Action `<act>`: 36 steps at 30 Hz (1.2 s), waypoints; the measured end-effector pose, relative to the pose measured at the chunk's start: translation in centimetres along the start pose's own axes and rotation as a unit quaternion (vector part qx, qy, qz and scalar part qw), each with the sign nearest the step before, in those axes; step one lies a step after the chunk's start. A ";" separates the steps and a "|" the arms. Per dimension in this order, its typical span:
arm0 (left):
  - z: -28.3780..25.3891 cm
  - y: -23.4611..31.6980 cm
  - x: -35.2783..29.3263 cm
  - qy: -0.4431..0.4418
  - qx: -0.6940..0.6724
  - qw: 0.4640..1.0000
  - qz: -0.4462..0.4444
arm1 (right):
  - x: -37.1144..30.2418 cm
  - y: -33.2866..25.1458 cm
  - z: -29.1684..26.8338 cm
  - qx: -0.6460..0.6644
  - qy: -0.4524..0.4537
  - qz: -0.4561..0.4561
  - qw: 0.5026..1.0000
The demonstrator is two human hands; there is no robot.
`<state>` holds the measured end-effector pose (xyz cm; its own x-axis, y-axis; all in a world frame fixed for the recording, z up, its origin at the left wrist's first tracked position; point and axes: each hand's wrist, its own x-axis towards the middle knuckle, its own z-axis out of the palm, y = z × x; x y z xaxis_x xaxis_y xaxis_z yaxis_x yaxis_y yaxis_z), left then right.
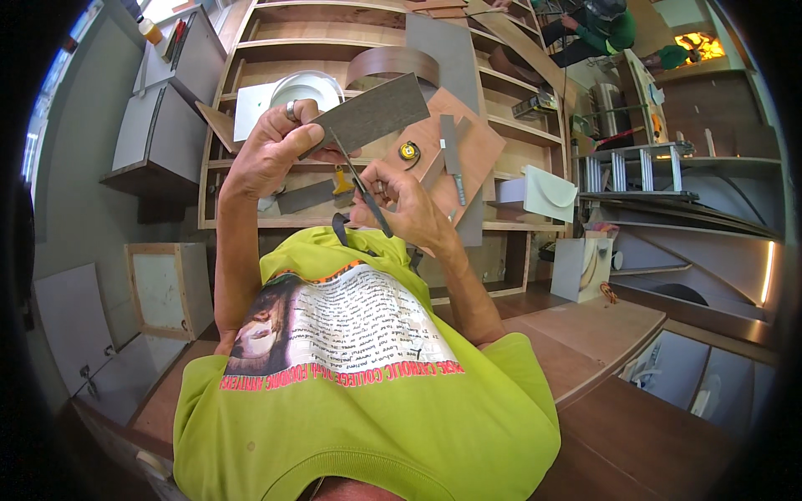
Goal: The person cuts a strip of material using scissors and applies a liquid adhesive to the back of the strip using a small bottle.
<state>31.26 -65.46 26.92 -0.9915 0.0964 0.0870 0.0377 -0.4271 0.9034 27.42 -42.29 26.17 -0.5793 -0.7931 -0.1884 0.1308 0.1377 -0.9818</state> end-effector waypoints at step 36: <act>0.6 0.7 1.2 -0.014 0.035 0.999 0.000 | -0.6 0.4 -0.1 0.053 0.032 -0.016 0.998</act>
<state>30.17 -65.09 27.87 -0.9877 0.1221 0.0982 0.0477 -0.3629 0.9306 27.73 -41.69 25.90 -0.6348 -0.7558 -0.1605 0.1938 0.0454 -0.9800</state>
